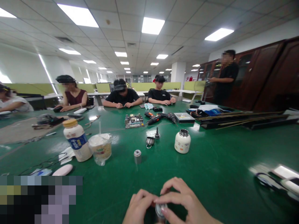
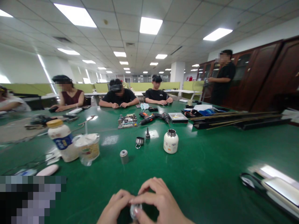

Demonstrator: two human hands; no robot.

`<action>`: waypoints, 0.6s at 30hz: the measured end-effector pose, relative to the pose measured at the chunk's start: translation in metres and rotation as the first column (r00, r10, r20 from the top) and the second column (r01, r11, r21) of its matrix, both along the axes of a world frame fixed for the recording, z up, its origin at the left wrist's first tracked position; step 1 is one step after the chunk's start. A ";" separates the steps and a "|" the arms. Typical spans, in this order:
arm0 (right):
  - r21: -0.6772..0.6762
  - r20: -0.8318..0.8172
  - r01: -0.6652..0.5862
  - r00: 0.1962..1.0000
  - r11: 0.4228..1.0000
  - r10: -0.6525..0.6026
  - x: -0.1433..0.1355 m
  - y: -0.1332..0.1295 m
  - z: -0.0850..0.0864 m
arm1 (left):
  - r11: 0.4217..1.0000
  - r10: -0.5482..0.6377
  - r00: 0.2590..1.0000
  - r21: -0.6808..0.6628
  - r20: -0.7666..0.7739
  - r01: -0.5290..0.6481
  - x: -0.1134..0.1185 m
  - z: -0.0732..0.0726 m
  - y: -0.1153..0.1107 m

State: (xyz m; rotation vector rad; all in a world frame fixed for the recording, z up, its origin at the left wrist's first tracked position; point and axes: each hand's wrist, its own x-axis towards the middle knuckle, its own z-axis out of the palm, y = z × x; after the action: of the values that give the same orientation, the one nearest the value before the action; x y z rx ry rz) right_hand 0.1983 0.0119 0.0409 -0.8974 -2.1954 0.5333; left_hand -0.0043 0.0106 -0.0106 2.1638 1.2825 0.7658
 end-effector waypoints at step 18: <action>-0.173 -0.172 0.107 0.976 0.979 -0.137 0.000 0.007 -0.001 | 1.000 0.015 1.000 0.012 0.017 -0.015 0.003 0.006 -0.001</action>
State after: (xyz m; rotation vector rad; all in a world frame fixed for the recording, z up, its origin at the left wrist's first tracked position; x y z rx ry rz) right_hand 0.1983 0.0185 0.0394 -1.0197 -1.9382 0.7141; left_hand -0.0015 0.0091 -0.0044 2.1549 1.2905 0.7985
